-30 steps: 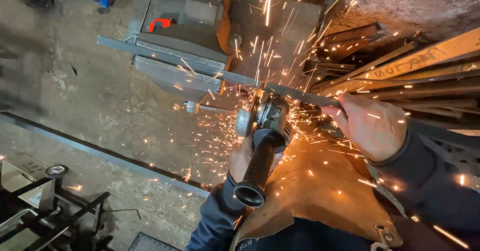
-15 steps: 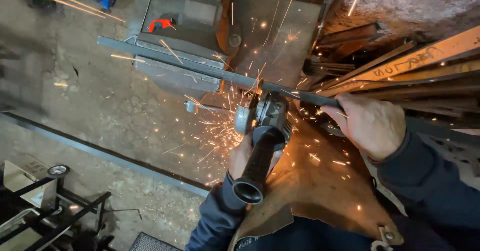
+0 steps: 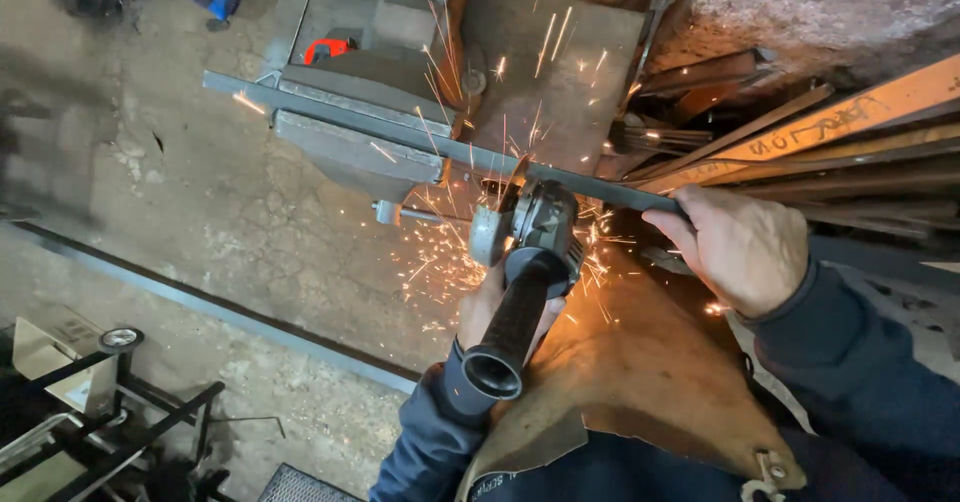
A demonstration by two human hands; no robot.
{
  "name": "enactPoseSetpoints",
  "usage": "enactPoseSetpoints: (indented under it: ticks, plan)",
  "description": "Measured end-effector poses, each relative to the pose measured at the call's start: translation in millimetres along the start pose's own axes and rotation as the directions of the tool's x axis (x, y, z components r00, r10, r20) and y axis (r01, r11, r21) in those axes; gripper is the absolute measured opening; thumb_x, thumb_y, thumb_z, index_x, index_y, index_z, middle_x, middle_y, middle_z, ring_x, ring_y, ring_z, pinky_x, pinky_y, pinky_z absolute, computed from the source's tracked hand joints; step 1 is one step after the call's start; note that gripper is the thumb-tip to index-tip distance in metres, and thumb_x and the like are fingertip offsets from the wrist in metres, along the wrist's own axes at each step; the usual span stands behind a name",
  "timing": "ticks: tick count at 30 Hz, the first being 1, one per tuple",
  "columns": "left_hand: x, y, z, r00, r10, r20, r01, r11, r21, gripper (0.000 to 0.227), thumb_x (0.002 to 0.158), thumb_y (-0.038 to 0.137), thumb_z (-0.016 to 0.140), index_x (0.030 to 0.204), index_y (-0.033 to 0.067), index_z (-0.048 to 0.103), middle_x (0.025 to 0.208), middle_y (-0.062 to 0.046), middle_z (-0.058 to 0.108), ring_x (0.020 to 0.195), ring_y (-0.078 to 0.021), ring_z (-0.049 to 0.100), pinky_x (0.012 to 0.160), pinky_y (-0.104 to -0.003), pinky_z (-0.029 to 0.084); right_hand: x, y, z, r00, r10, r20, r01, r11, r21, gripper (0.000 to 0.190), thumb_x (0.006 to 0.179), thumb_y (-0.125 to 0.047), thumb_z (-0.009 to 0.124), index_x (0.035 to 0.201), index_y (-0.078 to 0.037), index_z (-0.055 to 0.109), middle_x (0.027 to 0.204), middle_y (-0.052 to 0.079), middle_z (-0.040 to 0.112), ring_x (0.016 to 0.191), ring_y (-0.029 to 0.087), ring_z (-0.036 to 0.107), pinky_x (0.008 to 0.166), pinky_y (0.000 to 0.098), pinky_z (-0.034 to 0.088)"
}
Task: Measuring, cutting with an angle grinder, and fitting metal strips onto a mesh frame in a workshop.
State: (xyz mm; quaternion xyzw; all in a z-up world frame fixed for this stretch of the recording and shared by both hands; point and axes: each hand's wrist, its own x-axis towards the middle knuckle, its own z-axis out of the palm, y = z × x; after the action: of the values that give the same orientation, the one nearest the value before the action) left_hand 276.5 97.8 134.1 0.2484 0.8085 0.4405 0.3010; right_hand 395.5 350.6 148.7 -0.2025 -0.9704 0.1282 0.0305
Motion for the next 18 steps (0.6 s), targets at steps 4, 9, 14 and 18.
enactPoseSetpoints:
  ticks: [4, 9, 14, 18]
  plan:
    - [1, 11, -4, 0.999, 0.035, -0.002, -0.035, 0.999, -0.039, 0.058, 0.087, 0.034, 0.080, 0.134, 0.0056, 0.059, 0.103, -0.013, 0.078, 0.095, -0.0293, 0.079, 0.081, -0.036, 0.062, 0, -3, 2, 1.000, 0.025, 0.014, -0.026, 0.999, 0.041, 0.033, 0.097, -0.045, 0.069, 0.089, -0.013, 0.071, 0.072, 0.011, 0.067, 0.064, 0.034, 0.064, 0.054, 0.0448, 0.048]
    - [1, 18, -17, 0.996, 0.071, 0.054, -0.060, 0.980, -0.188, 0.052, 0.095, 0.027, 0.072, 0.139, 0.0046, 0.059, 0.106, -0.010, 0.077, 0.093, -0.0227, 0.077, 0.083, -0.031, 0.060, -1, 4, 5, 0.996, -0.007, -0.088, 0.011, 0.999, 0.051, 0.029, 0.101, -0.039, 0.070, 0.091, -0.012, 0.070, 0.076, 0.011, 0.066, 0.067, 0.033, 0.064, 0.057, 0.0441, 0.048]
    - [-12, -26, -41, 0.945, 0.283, 0.161, -0.254, 0.951, -0.178, 0.050, 0.096, 0.025, 0.075, 0.137, -0.0010, 0.061, 0.115, -0.016, 0.074, 0.103, -0.0278, 0.072, 0.091, -0.037, 0.057, -16, 18, 11, 0.982, -0.056, -0.178, 0.063, 0.997, 0.035, 0.026, 0.095, -0.035, 0.076, 0.087, -0.011, 0.067, 0.079, 0.008, 0.062, 0.073, 0.031, 0.063, 0.066, 0.0428, 0.050]
    - [-15, -31, -65, 0.932, 0.194, 0.305, -0.176, 0.981, -0.083, 0.051, 0.086, 0.031, 0.081, 0.125, 0.0024, 0.065, 0.093, -0.014, 0.076, 0.083, -0.0282, 0.076, 0.076, -0.036, 0.060, -26, 34, 22, 0.980, -0.116, -0.165, 0.117, 0.993, -0.007, 0.026, 0.090, -0.035, 0.077, 0.084, -0.012, 0.067, 0.078, 0.006, 0.059, 0.076, 0.029, 0.063, 0.068, 0.0426, 0.048]
